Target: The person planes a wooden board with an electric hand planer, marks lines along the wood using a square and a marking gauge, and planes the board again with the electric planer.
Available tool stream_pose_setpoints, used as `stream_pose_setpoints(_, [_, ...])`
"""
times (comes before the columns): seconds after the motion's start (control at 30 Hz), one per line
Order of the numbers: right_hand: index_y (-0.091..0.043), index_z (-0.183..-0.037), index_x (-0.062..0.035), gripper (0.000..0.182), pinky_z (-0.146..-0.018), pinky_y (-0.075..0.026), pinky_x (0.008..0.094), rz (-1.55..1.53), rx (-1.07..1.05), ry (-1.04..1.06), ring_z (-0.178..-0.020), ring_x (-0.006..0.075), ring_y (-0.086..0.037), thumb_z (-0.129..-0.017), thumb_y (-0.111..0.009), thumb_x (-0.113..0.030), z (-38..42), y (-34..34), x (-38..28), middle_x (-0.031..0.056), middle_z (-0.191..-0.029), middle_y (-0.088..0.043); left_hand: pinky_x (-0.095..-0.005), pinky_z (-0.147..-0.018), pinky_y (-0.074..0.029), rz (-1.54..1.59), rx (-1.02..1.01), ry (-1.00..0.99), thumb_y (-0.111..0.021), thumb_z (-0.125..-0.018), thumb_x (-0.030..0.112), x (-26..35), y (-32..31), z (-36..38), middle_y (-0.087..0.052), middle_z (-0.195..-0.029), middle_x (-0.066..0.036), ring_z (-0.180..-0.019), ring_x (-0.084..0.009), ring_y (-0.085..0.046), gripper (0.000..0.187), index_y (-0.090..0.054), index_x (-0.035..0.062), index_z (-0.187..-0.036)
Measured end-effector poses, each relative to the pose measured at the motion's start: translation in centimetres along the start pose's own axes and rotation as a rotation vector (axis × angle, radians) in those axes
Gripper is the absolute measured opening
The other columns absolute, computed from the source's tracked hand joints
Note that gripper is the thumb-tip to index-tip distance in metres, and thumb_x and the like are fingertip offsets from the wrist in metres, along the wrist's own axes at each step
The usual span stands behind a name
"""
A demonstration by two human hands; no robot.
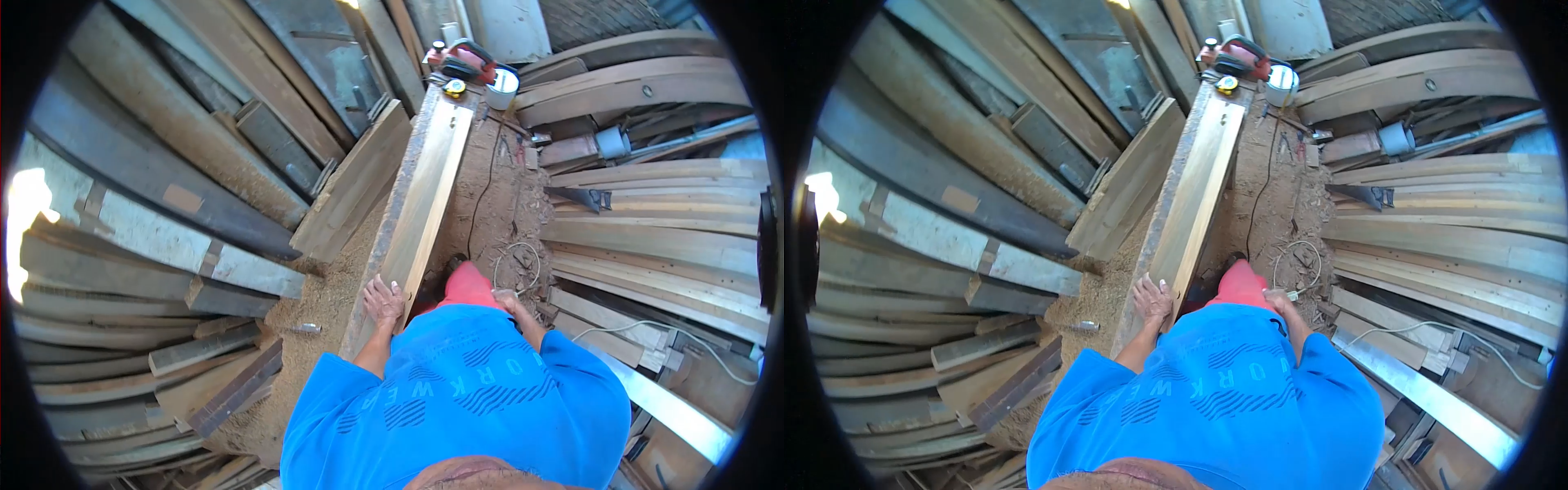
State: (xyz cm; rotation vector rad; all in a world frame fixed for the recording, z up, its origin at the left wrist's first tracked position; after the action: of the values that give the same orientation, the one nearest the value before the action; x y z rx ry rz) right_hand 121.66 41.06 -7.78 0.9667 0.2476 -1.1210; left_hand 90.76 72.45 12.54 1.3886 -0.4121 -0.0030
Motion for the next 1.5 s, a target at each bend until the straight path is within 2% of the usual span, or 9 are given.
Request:
stream_pose_setpoints(0.27, [-0.070,-0.103,0.0077,0.050,-0.094,-0.050,0.0503,0.193,-0.093,-0.321,-0.112,0.0465,-0.063,-0.096,-0.051,-0.038,-1.9,11.5,-17.3,0.0331,-0.114,-0.065,-0.0544,-0.107,-0.038,0.183,-0.168,-0.032,-0.068,-0.087,0.044,-1.4,-0.8,-2.3,-0.050,-0.133,-0.025,-0.126,-0.0436,-0.046,0.084,-0.030,0.0040,-0.150])
stream_pose_setpoints(0.4, [-0.072,-0.099,0.0058,0.048,-0.082,-0.054,0.0500,0.340,0.055,-0.348,-0.093,0.0407,-0.071,-0.093,-0.057,-0.039,-4.1,13.0,-19.9,0.0274,-0.102,-0.072,-0.0550,-0.113,-0.033,0.316,-0.171,-0.089,-0.075,-0.083,0.041,0.2,-2.4,-5.7,-0.045,-0.141,-0.030,-0.135,-0.0444,-0.040,0.098,-0.020,0.0062,-0.155])
stream_pose_setpoints(0.57, [-0.064,-0.085,-0.0096,0.022,-0.050,-0.040,0.0263,-0.877,-0.022,-0.057,-0.057,0.0076,-0.051,-0.100,-0.061,-0.025,-9.7,20.8,-27.1,-0.0007,-0.073,-0.061,-0.0622,-0.117,-0.020,0.097,-0.321,-0.102,-0.080,-0.078,0.042,9.9,1.0,-8.7,-0.021,-0.156,-0.032,-0.143,-0.0494,-0.025,0.112,-0.012,0.0084,-0.160])
stream_pose_setpoints(0.77, [-0.068,-0.120,-0.0052,0.028,-0.073,-0.049,0.0264,-0.711,0.431,0.806,-0.081,0.0092,-0.060,-0.104,-0.056,-0.026,-5.3,49.5,-45.6,0.0022,-0.095,-0.070,-0.0742,-0.114,-0.003,-0.112,-0.322,-0.029,-0.078,-0.077,0.048,19.1,-4.2,-12.9,0.006,-0.158,-0.043,-0.147,-0.0611,0.003,0.125,0.005,0.0100,-0.162])
stream_pose_setpoints(0.93, [-0.061,-0.129,0.0047,0.050,-0.084,-0.052,0.0370,-0.437,0.984,1.310,-0.092,0.0220,-0.063,-0.102,-0.045,-0.034,6.7,66.8,-49.2,0.0155,-0.104,-0.068,-0.0753,-0.113,-0.002,-0.226,-0.489,0.161,-0.077,-0.080,0.048,21.6,-4.3,-15.5,0.006,-0.158,-0.042,-0.144,-0.0648,0.002,0.125,0.010,0.0074,-0.160])
stream_pose_setpoints(1.03, [-0.049,-0.131,0.0134,0.067,-0.093,-0.052,0.0425,-0.362,1.010,1.868,-0.105,0.0320,-0.066,-0.101,-0.047,-0.046,13.9,69.7,-49.8,0.0254,-0.111,-0.067,-0.0745,-0.114,0.000,-0.235,-0.521,0.173,-0.078,-0.080,0.047,21.0,-5.2,-15.4,0.009,-0.159,-0.041,-0.145,-0.0645,0.005,0.128,0.015,0.0091,-0.159])
stream_pose_setpoints(1.23, [-0.053,-0.123,0.0039,0.035,-0.113,-0.037,0.0443,-0.811,0.950,2.322,-0.122,0.0288,-0.048,-0.092,-0.059,-0.011,14.3,69.6,-56.6,0.0134,-0.121,-0.055,-0.0733,-0.115,-0.001,-0.263,-0.613,0.201,-0.078,-0.081,0.045,21.1,-5.2,-15.9,0.013,-0.158,-0.041,-0.145,-0.0636,0.006,0.131,0.022,0.0075,-0.157])
stream_pose_setpoints(1.33, [-0.054,-0.122,0.0039,0.034,-0.111,-0.037,0.0434,-0.304,1.292,1.951,-0.122,0.0295,-0.047,-0.091,-0.059,-0.009,14.7,71.2,-54.5,0.0130,-0.122,-0.055,-0.0763,-0.112,-0.006,-0.284,-0.582,0.175,-0.080,-0.077,0.047,20.7,-5.9,-15.9,0.011,-0.157,-0.044,-0.143,-0.0669,0.004,0.136,0.023,0.0067,-0.156])
stream_pose_setpoints(1.5, [-0.057,-0.122,-0.0004,0.034,-0.110,-0.031,0.0409,0.284,1.039,1.630,-0.124,0.0260,-0.043,-0.092,-0.059,-0.016,14.9,73.1,-55.9,0.0115,-0.129,-0.053,-0.0680,-0.118,-0.011,-0.335,-0.618,0.157,-0.081,-0.075,0.050,18.9,-4.3,-17.3,-0.002,-0.157,-0.044,-0.146,-0.0600,-0.008,0.135,0.015,0.0021,-0.157])
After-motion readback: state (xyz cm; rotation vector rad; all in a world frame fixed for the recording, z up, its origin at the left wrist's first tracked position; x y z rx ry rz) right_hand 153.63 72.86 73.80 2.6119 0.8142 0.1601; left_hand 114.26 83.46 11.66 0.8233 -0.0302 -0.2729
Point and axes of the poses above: each hand's wrist, its own z-axis away from the middle knuckle, its own y-axis out of the back of the hand, x = y × z, the point moved 4 cm from there along -z, towards the middle knuckle
